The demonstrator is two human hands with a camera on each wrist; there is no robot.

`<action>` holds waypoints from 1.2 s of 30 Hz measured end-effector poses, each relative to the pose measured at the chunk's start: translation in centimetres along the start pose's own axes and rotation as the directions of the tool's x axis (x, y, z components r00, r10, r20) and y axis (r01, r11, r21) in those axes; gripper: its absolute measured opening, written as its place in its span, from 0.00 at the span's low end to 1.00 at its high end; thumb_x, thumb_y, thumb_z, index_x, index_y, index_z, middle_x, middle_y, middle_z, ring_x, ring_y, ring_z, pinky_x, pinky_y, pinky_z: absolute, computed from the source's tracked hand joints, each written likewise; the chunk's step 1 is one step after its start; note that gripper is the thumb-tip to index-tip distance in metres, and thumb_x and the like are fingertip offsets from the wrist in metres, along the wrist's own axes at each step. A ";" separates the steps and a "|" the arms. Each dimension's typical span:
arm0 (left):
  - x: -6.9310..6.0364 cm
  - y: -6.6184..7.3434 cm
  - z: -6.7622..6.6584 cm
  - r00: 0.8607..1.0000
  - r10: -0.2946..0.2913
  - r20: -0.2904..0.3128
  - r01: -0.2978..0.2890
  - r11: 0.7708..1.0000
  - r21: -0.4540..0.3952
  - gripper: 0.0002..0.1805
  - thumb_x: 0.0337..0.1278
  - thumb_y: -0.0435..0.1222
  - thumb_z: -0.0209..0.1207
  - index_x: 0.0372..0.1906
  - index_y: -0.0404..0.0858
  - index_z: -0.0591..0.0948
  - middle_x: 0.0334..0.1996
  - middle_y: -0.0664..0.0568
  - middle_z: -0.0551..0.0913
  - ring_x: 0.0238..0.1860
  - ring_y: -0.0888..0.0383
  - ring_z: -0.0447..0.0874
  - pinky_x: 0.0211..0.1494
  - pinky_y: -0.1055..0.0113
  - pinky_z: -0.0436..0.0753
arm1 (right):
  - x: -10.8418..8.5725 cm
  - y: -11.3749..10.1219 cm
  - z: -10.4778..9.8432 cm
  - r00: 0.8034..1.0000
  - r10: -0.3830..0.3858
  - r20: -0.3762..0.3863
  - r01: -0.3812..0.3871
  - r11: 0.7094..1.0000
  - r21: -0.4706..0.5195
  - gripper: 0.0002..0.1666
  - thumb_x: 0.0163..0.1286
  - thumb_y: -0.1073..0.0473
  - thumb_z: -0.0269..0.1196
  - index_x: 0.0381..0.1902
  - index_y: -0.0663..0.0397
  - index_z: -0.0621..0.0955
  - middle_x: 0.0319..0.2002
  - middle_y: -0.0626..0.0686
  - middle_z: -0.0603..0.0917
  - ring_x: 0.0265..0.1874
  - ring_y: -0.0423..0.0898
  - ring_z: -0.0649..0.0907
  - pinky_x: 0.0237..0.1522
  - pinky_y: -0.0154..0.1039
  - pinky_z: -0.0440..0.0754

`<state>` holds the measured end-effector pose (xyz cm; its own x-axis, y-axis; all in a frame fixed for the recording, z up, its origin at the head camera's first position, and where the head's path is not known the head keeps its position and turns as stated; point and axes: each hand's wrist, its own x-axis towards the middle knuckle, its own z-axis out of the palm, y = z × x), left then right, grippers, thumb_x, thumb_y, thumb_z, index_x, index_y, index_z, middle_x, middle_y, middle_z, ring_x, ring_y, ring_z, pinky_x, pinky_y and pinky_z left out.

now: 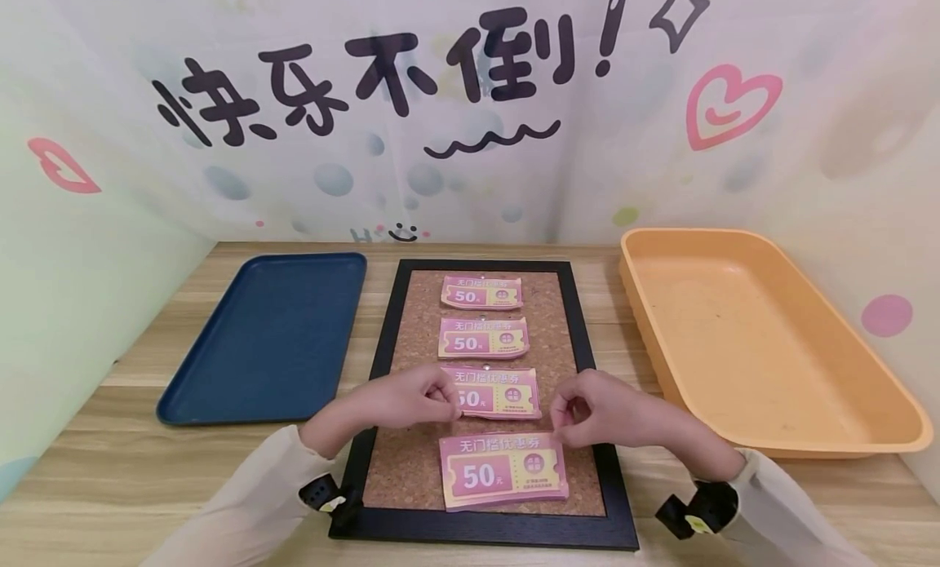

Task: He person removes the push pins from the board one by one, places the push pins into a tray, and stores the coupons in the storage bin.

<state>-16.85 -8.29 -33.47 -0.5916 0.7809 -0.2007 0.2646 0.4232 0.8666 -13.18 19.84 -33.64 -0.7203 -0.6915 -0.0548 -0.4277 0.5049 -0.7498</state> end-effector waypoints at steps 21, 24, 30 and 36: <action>-2.1 -0.6 -2.4 0.993 -0.023 -0.119 0.029 0.998 0.047 0.08 0.55 0.26 0.50 0.33 0.26 0.78 0.16 0.57 0.64 0.17 0.62 0.58 0.25 0.70 0.63 | -2.6 -1.6 -4.3 0.985 0.004 -0.175 -0.021 0.995 -0.093 0.08 0.54 0.65 0.64 0.23 0.49 0.76 0.21 0.42 0.73 0.22 0.39 0.71 0.24 0.32 0.70; -2.4 -0.8 -2.7 0.992 -0.017 -0.124 0.023 0.999 0.045 0.08 0.55 0.27 0.50 0.32 0.25 0.78 0.16 0.57 0.64 0.18 0.62 0.58 0.26 0.70 0.64 | -3.2 -1.5 -5.1 0.980 0.007 -0.200 -0.027 0.995 -0.097 0.08 0.54 0.67 0.64 0.24 0.50 0.76 0.21 0.43 0.73 0.22 0.39 0.71 0.23 0.33 0.70; -2.9 -1.1 -3.4 0.990 -0.042 -0.138 0.045 0.999 0.020 0.08 0.57 0.28 0.51 0.32 0.26 0.78 0.16 0.56 0.66 0.19 0.62 0.60 0.28 0.69 0.65 | -4.4 -1.2 -6.9 0.965 -0.018 -0.263 -0.023 0.988 -0.153 0.09 0.54 0.69 0.63 0.25 0.50 0.77 0.21 0.41 0.72 0.22 0.39 0.71 0.24 0.33 0.69; -3.6 -1.6 -4.2 0.974 -0.110 -0.199 0.118 0.992 0.033 0.08 0.57 0.31 0.53 0.34 0.27 0.78 0.18 0.55 0.67 0.21 0.59 0.61 0.28 0.66 0.65 | -5.7 -0.7 -8.9 0.951 -0.038 -0.306 -0.032 0.975 -0.221 0.10 0.55 0.67 0.65 0.25 0.46 0.76 0.20 0.39 0.71 0.21 0.39 0.71 0.24 0.34 0.66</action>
<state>-18.31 -13.72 -32.24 -0.7569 0.6225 -0.1992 0.2179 0.5278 0.8210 -13.63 27.98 -26.94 -0.8363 -0.5185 0.1783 -0.5142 0.6288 -0.5833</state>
